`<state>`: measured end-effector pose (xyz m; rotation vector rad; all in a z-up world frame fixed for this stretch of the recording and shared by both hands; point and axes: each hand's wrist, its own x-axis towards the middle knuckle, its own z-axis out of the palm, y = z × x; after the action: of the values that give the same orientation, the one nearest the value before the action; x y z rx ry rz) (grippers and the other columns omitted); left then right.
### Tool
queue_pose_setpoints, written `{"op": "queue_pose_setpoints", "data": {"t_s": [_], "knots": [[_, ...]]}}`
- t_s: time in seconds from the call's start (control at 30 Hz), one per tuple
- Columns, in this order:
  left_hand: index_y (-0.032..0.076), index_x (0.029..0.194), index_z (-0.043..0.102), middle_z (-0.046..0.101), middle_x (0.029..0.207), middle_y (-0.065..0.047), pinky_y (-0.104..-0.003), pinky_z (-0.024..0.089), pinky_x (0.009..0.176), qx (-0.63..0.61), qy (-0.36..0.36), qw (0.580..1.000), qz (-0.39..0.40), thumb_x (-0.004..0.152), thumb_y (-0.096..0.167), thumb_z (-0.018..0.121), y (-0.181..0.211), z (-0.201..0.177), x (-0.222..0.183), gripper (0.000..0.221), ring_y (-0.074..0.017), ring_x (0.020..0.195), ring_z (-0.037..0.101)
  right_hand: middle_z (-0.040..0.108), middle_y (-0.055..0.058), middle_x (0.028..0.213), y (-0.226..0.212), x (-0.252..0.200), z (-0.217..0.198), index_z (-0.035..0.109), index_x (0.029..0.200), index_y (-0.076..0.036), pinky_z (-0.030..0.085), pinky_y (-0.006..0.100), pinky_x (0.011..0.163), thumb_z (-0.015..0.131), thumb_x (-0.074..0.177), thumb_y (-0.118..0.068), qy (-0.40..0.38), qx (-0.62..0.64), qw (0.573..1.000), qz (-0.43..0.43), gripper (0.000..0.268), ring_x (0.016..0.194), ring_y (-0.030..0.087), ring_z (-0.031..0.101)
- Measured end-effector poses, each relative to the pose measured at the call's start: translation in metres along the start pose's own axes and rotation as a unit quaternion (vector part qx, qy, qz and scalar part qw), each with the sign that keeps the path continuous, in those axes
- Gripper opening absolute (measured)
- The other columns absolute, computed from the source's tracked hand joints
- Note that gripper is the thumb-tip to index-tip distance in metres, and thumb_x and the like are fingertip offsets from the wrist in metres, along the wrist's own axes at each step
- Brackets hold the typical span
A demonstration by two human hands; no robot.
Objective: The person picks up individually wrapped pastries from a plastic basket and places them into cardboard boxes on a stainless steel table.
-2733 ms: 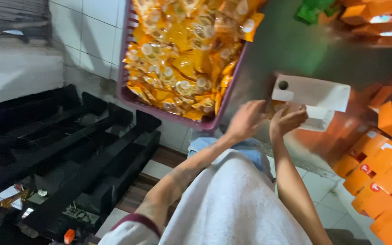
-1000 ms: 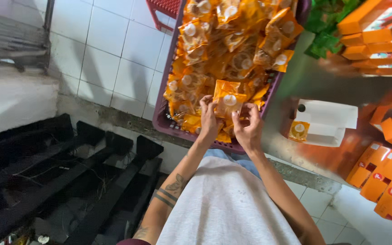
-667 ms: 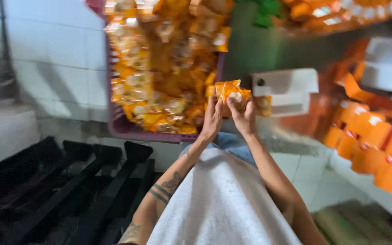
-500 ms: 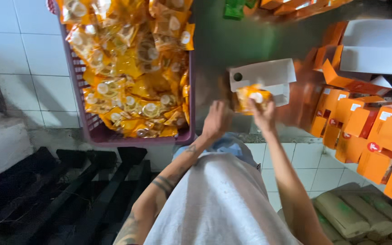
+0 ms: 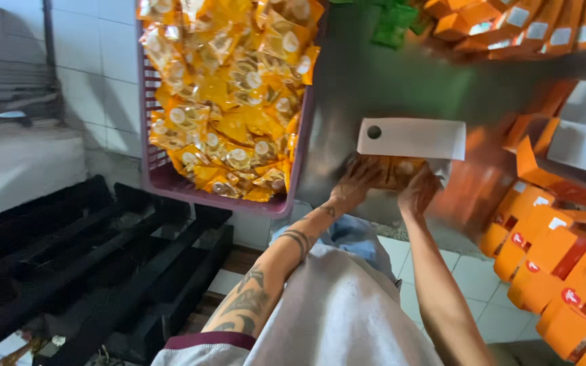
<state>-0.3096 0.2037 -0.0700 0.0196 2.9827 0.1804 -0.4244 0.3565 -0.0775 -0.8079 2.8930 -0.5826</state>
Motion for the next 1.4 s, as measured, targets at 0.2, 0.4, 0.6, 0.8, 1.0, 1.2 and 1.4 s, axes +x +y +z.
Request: {"op": "queue_pose_setpoints", "data": {"t_s": [0.2, 0.4, 0.6, 0.8, 1.0, 1.2, 1.4], "knots": [[0.015, 0.117, 0.063, 0.062, 0.110, -0.006, -0.047, 0.051, 0.084, -0.241, 0.203, 0.944, -0.097, 0.084, 0.022, 0.063, -0.046, -0.075, -0.026, 0.035, -0.0295, 0.103, 0.064, 0.054, 0.023, 0.123, -0.031, 0.022, 0.004, 0.053, 0.141, 0.006, 0.043, 0.050, 0.098, 0.075, 0.102, -0.017, 0.139, 0.071, 0.984, -0.082, 0.050, 0.107, 0.041, 0.055], [0.008, 0.145, 0.053, 0.055, 0.139, -0.018, -0.050, 0.042, 0.111, -0.168, 0.357, 0.816, -0.423, 0.095, 0.013, 0.068, -0.212, -0.079, -0.072, 0.052, -0.0403, 0.132, 0.052, 0.070, 0.016, 0.116, -0.221, 0.158, 0.009, 0.067, 0.131, -0.002, 0.049, 0.047, 0.096, 0.072, 0.105, -0.008, 0.040, 0.228, 0.939, -0.253, 0.027, 0.107, 0.037, 0.067], [0.012, 0.159, 0.038, 0.045, 0.160, -0.008, -0.047, 0.044, 0.104, -0.045, 0.117, 0.959, -0.255, 0.082, 0.002, 0.060, -0.312, -0.105, -0.051, 0.081, -0.0375, 0.144, 0.042, 0.065, 0.023, 0.123, -0.327, 0.233, 0.017, 0.049, 0.146, -0.002, 0.035, 0.052, 0.105, 0.092, 0.081, -0.029, -0.059, -0.033, 0.942, -0.329, 0.082, 0.116, 0.040, 0.057], [0.018, 0.142, 0.057, 0.060, 0.133, -0.010, -0.043, 0.038, 0.099, 0.036, 0.154, 0.978, -0.138, 0.093, 0.031, 0.075, -0.329, -0.095, -0.052, 0.054, -0.0320, 0.129, 0.044, 0.051, 0.018, 0.125, -0.304, 0.194, 0.024, 0.050, 0.142, -0.003, 0.044, 0.056, 0.103, 0.082, 0.096, -0.032, -0.096, 0.169, 0.955, -0.225, 0.063, 0.120, 0.044, 0.056], [0.008, 0.114, 0.063, 0.055, 0.126, -0.020, -0.044, 0.037, 0.094, -0.001, 0.200, 0.972, -0.120, 0.084, 0.028, 0.080, -0.337, -0.105, -0.077, 0.040, -0.0337, 0.122, 0.042, 0.062, 0.019, 0.132, -0.333, 0.188, 0.037, 0.051, 0.144, -0.009, 0.033, 0.059, 0.108, 0.090, 0.086, -0.027, -0.073, 0.081, 0.982, -0.153, 0.072, 0.131, 0.040, 0.050], [0.021, 0.109, 0.063, 0.068, 0.084, -0.011, -0.037, 0.046, 0.069, -0.633, 0.302, 0.641, -0.313, 0.099, 0.040, 0.072, -0.345, -0.084, -0.134, 0.023, -0.0237, 0.082, 0.066, 0.061, 0.010, 0.098, -0.331, 0.170, 0.034, 0.071, 0.114, -0.003, 0.060, 0.034, 0.063, 0.069, 0.102, 0.006, -0.111, 0.304, 0.943, -0.083, 0.015, 0.081, 0.025, 0.074], [0.013, 0.134, 0.064, 0.049, 0.149, -0.025, -0.062, 0.037, 0.105, -0.807, 0.183, 0.227, -0.513, 0.081, 0.035, 0.084, -0.357, -0.075, -0.183, 0.061, -0.0477, 0.135, 0.049, 0.056, 0.036, 0.123, -0.357, 0.152, 0.056, 0.044, 0.141, 0.001, 0.054, 0.065, 0.091, 0.096, 0.078, -0.020, -0.118, 0.062, 0.980, -0.146, 0.084, 0.112, 0.058, 0.062]]}}
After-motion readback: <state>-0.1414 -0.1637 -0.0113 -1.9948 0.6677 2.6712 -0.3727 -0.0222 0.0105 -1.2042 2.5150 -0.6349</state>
